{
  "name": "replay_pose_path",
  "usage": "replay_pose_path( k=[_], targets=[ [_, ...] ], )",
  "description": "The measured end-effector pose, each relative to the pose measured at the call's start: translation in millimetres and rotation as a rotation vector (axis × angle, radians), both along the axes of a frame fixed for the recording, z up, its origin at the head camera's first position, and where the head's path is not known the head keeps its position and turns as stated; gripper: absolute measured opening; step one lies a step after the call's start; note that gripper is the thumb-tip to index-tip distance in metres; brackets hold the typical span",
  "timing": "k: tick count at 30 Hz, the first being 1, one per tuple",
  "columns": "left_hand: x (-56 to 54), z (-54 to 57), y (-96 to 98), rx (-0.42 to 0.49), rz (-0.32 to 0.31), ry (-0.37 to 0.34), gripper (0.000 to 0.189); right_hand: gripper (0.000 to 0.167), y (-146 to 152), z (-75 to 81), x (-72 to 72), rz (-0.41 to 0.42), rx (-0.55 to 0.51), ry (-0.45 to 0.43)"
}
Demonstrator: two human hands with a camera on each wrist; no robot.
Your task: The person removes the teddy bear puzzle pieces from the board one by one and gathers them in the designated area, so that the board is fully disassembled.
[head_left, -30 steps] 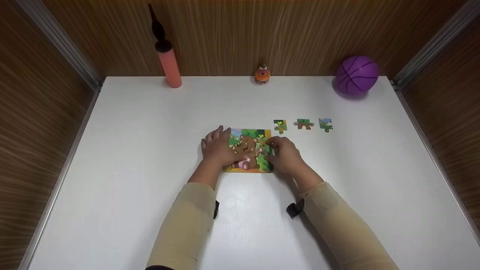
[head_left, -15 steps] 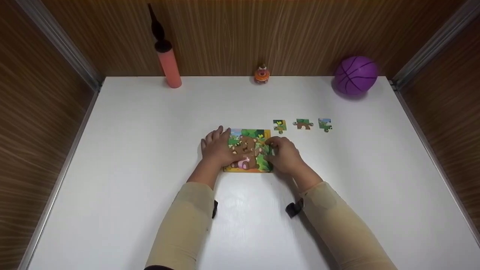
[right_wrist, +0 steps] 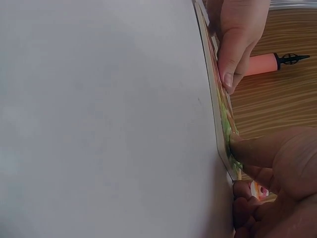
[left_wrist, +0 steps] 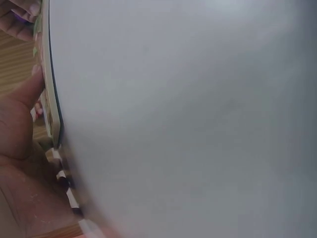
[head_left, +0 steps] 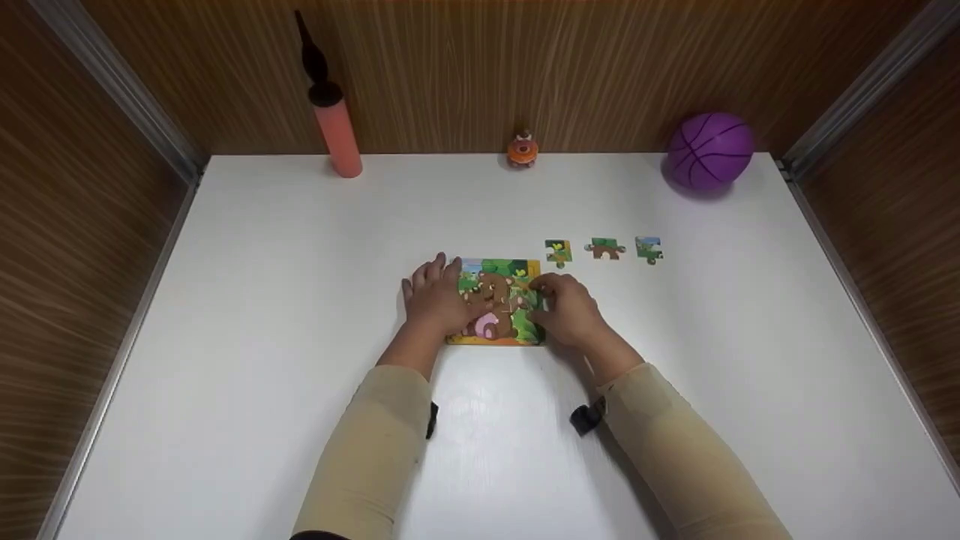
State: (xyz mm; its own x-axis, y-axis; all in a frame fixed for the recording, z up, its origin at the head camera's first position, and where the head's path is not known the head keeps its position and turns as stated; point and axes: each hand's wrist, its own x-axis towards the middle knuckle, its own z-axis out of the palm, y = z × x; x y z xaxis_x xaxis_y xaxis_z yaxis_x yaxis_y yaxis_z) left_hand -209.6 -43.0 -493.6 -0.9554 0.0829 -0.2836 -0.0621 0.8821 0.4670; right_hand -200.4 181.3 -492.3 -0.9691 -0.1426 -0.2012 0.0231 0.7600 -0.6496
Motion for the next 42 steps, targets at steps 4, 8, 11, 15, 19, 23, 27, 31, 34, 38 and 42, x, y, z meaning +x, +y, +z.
replay_pose_path(
  k=[4, 8, 11, 15, 19, 23, 27, 31, 34, 38, 42],
  targets=[
    [0.1, -0.1, 0.7, 0.008, 0.009, -0.002, 0.102, 0.042, -0.4, -1.0, 0.0, 0.006, 0.006, 0.014],
    [0.2, 0.4, 0.9, 0.003, 0.013, 0.001, 0.102, 0.042, -1.9, 1.0, 0.9, -0.001, 0.003, 0.012],
    [0.4, 1.4, 0.8, 0.001, 0.015, 0.001, 0.101, 0.042, -3.2, 2.8, 1.5, -0.004, 0.001, 0.012],
    [0.7, 2.6, 1.1, -0.003, 0.013, 0.001, 0.1, 0.042, -3.9, 3.3, 2.2, 0.0, 0.007, 0.02],
    [0.7, 3.1, 1.7, -0.011, 0.007, 0.006, 0.1, 0.041, -4.4, 3.2, 2.9, 0.017, 0.032, 0.054],
    [0.5, 3.1, 2.1, -0.019, 0.003, 0.006, 0.1, 0.041, -7.0, 4.6, 4.5, 0.024, 0.046, 0.069],
    [0.6, 3.2, 1.7, -0.017, 0.004, 0.009, 0.1, 0.042, -7.7, 5.5, 5.2, 0.031, 0.034, 0.072],
    [1.1, 3.8, 0.9, -0.019, -0.001, 0.009, 0.099, 0.041, -7.6, 5.6, 4.1, 0.046, 0.023, 0.084],
    [1.3, 4.2, 1.1, -0.024, -0.003, 0.007, 0.1, 0.042, -7.5, 5.7, 2.8, 0.056, 0.017, 0.074],
    [1.1, 4.5, 1.2, -0.024, -0.002, 0.004, 0.1, 0.044, -7.3, 5.6, 1.0, 0.07, 0.016, 0.061],
    [1.0, 3.3, 0.8, -0.021, 0.001, 0.007, 0.1, 0.042, -7.1, 4.9, 0.7, 0.072, 0.017, 0.063]
  ],
)
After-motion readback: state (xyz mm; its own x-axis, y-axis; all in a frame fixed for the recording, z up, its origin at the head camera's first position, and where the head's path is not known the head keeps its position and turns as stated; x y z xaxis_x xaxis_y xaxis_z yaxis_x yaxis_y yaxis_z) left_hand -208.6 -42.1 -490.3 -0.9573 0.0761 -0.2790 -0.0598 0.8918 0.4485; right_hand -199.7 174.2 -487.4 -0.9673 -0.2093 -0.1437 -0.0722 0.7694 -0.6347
